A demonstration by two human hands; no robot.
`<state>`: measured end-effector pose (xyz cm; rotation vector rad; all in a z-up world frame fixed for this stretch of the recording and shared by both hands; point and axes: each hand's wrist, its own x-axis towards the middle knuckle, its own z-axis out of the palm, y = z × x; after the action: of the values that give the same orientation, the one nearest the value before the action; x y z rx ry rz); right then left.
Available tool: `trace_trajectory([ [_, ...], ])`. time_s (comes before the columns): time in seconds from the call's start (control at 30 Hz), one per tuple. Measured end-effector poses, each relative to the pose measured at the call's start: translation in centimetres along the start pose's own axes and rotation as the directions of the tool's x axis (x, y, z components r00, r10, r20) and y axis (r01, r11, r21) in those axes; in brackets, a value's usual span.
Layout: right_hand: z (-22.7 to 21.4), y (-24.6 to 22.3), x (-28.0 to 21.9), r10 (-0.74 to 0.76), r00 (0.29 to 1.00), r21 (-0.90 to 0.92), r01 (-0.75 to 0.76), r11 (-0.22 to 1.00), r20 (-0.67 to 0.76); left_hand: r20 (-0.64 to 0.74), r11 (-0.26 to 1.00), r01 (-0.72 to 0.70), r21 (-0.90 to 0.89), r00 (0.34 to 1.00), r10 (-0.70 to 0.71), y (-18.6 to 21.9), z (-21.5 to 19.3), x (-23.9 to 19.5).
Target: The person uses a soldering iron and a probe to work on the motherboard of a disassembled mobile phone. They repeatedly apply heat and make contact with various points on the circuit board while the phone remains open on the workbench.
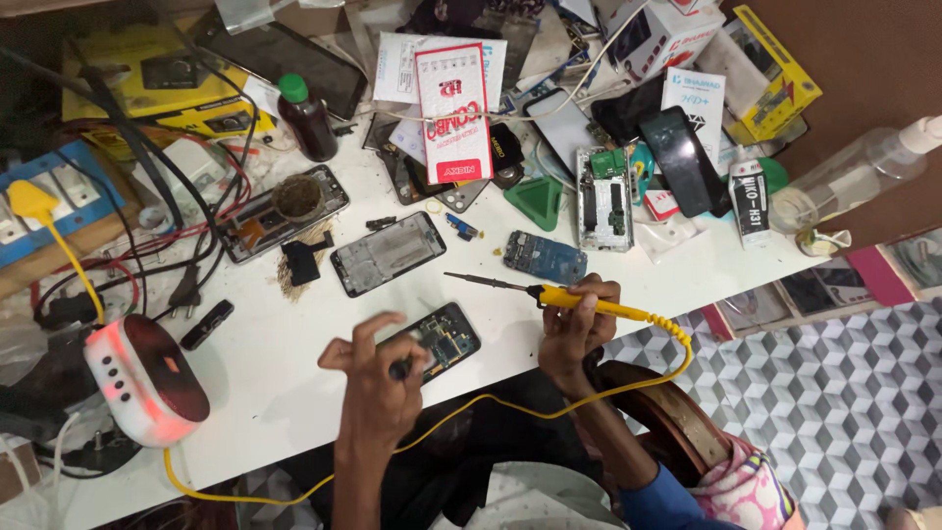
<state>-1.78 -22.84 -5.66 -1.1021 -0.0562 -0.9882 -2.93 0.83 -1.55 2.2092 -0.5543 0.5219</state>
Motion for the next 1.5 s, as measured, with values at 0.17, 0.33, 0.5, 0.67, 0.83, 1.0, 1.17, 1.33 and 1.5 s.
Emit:
trace_trajectory([
  [0.17,-0.1,-0.1,-0.2,-0.007,0.999,0.012,0.006,1.000,0.047,0.050,0.985,-0.057,-0.164,0.997,0.066,1.2,0.2,-2.6],
  [0.33,-0.2,0.0,-0.2,-0.002,0.998,0.008,0.001,1.000,0.058,0.108,0.998,-0.042,-0.042,0.993,0.046,0.7,0.4,-3.7],
  [0.5,-0.2,0.4,0.1,0.000,0.999,0.027,0.000,1.000,0.032,0.044,0.996,0.083,-0.025,0.996,-0.082,-0.9,0.4,-4.0],
  [0.67,-0.2,0.2,-0.2,0.009,1.000,-0.018,-0.009,1.000,-0.002,-0.054,0.990,0.116,0.079,0.992,-0.112,-1.8,-1.3,-3.6],
  [0.83,-0.2,-0.1,-0.2,0.083,0.994,-0.052,-0.087,0.995,-0.076,-0.225,0.989,0.145,0.031,0.965,-0.134,-1.5,-2.8,-2.8],
  [1.0,-0.2,0.0,0.2,-0.035,0.999,-0.114,0.033,0.993,-0.021,-0.045,0.982,0.034,0.184,0.999,-0.026,-2.2,-1.9,-0.7],
  [1.17,0.1,-0.3,0.5,-0.041,0.999,-0.105,0.041,0.994,0.002,0.000,0.988,-0.014,0.151,1.000,0.015,-2.2,-1.7,2.5],
  [1.33,0.1,-0.4,0.2,-0.048,0.999,-0.110,0.049,0.993,0.010,-0.010,0.985,-0.070,0.156,0.997,0.072,-2.7,-1.6,3.2],
  [1.5,0.3,-0.3,0.4,-0.065,0.998,-0.122,0.066,0.990,0.015,0.029,0.980,-0.090,0.179,0.996,0.086,-3.6,-1.1,3.1],
])
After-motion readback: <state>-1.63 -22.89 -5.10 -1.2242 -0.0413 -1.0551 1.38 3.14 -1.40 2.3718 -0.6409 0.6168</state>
